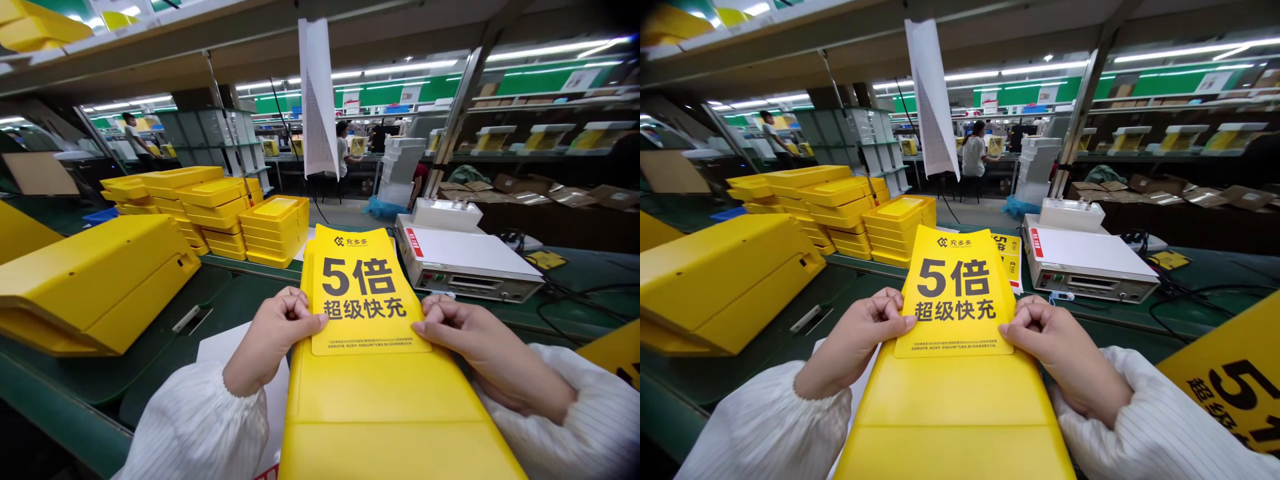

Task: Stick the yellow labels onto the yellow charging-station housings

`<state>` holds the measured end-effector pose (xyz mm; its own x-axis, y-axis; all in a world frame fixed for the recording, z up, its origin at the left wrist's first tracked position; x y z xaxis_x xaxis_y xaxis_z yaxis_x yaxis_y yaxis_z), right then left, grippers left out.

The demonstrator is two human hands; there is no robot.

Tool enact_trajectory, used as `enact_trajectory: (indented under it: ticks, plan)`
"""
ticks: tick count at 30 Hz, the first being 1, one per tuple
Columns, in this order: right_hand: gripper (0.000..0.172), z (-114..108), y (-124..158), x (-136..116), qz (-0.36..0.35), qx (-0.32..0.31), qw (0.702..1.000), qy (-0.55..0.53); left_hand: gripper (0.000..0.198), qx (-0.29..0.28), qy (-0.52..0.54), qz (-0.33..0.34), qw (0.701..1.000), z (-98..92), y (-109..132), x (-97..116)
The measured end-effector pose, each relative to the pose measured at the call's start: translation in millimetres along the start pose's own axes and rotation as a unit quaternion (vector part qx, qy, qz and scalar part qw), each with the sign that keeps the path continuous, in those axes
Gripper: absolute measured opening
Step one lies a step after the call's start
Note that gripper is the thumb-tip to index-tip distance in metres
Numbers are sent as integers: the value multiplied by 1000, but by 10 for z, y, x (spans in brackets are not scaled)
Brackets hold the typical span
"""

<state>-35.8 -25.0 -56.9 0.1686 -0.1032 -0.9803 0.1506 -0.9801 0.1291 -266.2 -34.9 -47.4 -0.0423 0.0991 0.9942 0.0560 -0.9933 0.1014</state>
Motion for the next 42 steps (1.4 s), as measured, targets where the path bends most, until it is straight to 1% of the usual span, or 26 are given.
enact_trajectory:
  ticks: [6, 12, 21, 27, 31, 36, 40, 42]
  plan:
    - [35, 4, -5, -39, -7, 6, 1000, -4, 39, 3, -13, -1, 1000, -4, -19, -3]
    - [35, -6, -10, -17, -4, 7, 1000, -6, 42, -12, 0, -21, 1000, 23, 15, -7]
    - [35, -13, -1, 1, -5, 3, 1000, -7, 41, -12, -20, -1, 1000, 17, 9, 8]
    - [36, 5, 0, -4, -3, -1, 1000, -5, 41, -8, 2, -12, 1000, 27, 15, -7]
    - [37, -13, 7, -2, -3, 11, 1000, -1, 39, -8, -29, 3, 1000, 33, 12, 23]
    - [35, -8, 5, -15, -20, 4, 1000, 15, 37, -8, -58, 22, 998, 27, 32, 77]
    - [36, -9, 13, -56, -45, 8, 997, 54, 37, -11, -86, 32, 996, 19, 39, 59]
    - [38, -7, 16, -21, -38, 9, 998, 49, 36, 5, -92, 49, 995, -8, 31, 42]
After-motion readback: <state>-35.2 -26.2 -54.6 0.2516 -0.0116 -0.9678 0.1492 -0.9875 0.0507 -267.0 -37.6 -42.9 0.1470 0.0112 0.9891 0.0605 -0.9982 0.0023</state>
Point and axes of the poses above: each hand's wrist, its own y-axis away from the middle knuckle, its own z-axis out of the palm, x = y × z, the point moved 9 cm from there along -y, towards the middle knuckle, and after that the axes turned 1 degree about -z, right-handed, at the moved point
